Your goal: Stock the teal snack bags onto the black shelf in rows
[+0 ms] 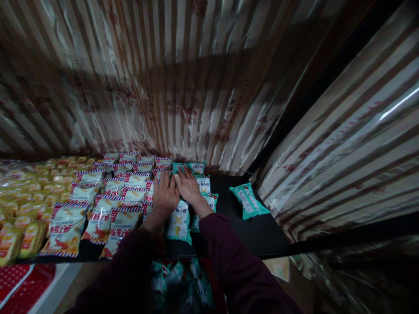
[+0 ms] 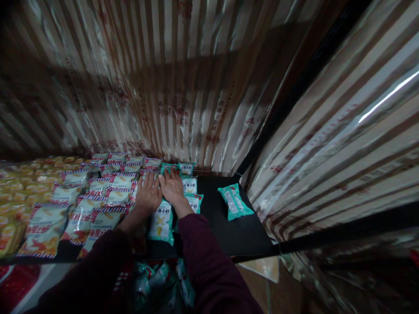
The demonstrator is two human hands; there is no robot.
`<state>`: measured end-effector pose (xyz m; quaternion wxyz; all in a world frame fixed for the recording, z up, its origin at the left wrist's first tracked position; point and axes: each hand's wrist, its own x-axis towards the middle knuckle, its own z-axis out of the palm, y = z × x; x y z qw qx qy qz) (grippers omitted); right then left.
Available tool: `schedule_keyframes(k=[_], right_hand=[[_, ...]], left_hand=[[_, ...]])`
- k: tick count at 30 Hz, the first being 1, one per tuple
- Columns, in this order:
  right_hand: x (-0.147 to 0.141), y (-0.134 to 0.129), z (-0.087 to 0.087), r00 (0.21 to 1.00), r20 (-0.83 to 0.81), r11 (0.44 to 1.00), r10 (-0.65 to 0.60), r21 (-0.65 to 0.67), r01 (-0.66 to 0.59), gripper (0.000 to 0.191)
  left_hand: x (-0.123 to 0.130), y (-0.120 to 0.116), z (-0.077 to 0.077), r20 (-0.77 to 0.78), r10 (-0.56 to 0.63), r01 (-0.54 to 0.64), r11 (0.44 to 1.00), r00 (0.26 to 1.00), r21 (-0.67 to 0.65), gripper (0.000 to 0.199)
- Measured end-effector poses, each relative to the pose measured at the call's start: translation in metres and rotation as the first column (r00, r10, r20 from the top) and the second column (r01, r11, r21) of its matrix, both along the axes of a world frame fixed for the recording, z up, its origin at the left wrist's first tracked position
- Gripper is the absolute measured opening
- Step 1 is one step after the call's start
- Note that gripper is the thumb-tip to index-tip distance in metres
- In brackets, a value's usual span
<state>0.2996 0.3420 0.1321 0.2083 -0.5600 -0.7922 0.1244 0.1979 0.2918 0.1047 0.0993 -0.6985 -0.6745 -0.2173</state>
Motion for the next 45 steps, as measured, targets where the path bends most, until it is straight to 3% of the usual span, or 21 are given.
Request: schedule_keyframes(k=[5,9,12,17,21,26,29,32,37,41,45], right_hand=[[0.0,0.003,-0.004,0.997,0.072,0.999,0.039,-0.037,-0.037,0.055],[-0.003,0.002,-0.003,0.986,0.072,0.989,0.15,-0.024,-0.149,0.05],[-0.003,0.001,-0.003,0.987,0.047,0.988,0.151,0.016,-0.152,0.049],[0.019,-0.003,-0.003,1.0,-0.014,0.994,0.022,0.108,-0.021,0.053],[0.054,-0.013,-0.007,0.984,-0.079,0.975,-0.162,0.14,0.172,0.054],[0.106,-0.031,-0.026,0.882,-0.338,0.927,-0.328,0.062,0.369,0.062],[0.128,-0.039,-0.043,0.77,-0.504,0.913,-0.39,-0.107,0.393,0.065],[0.135,-0.042,-0.06,0.704,-0.605,0.926,-0.372,-0.192,0.324,0.066],[0.125,-0.037,-0.072,0.713,-0.65,0.965,-0.263,-0.197,0.176,0.063],[0.115,-0.036,-0.069,0.738,-0.645,0.977,-0.198,-0.187,0.098,0.061],[0.113,-0.041,-0.07,0.706,-0.666,0.971,-0.239,-0.182,0.157,0.066]], left_hand=[[-0.005,0.025,0.0,-0.041,-0.041,0.032,0.98,0.998,-0.197,0.054],[-0.013,0.028,-0.006,-0.074,-0.024,0.016,0.993,0.997,-0.113,0.052],[-0.013,0.027,-0.004,-0.075,-0.021,0.017,0.998,0.997,-0.057,0.051],[0.003,0.026,0.006,-0.03,-0.023,0.022,0.999,0.999,-0.032,0.05],[0.024,0.02,0.012,0.017,-0.075,0.075,0.997,0.997,-0.003,0.049],[0.061,-0.022,0.021,0.074,-0.239,0.233,0.969,0.968,0.087,0.05],[0.088,-0.057,0.009,0.148,-0.301,0.291,0.953,0.942,0.085,0.055],[0.108,-0.079,-0.019,0.188,-0.324,0.321,0.946,0.927,0.049,0.055],[0.117,-0.081,-0.055,0.211,-0.278,0.28,0.96,0.937,0.02,0.057],[0.115,-0.08,-0.055,0.222,-0.259,0.256,0.966,0.94,0.041,0.057],[0.113,-0.084,-0.047,0.203,-0.262,0.255,0.965,0.944,0.063,0.054]])
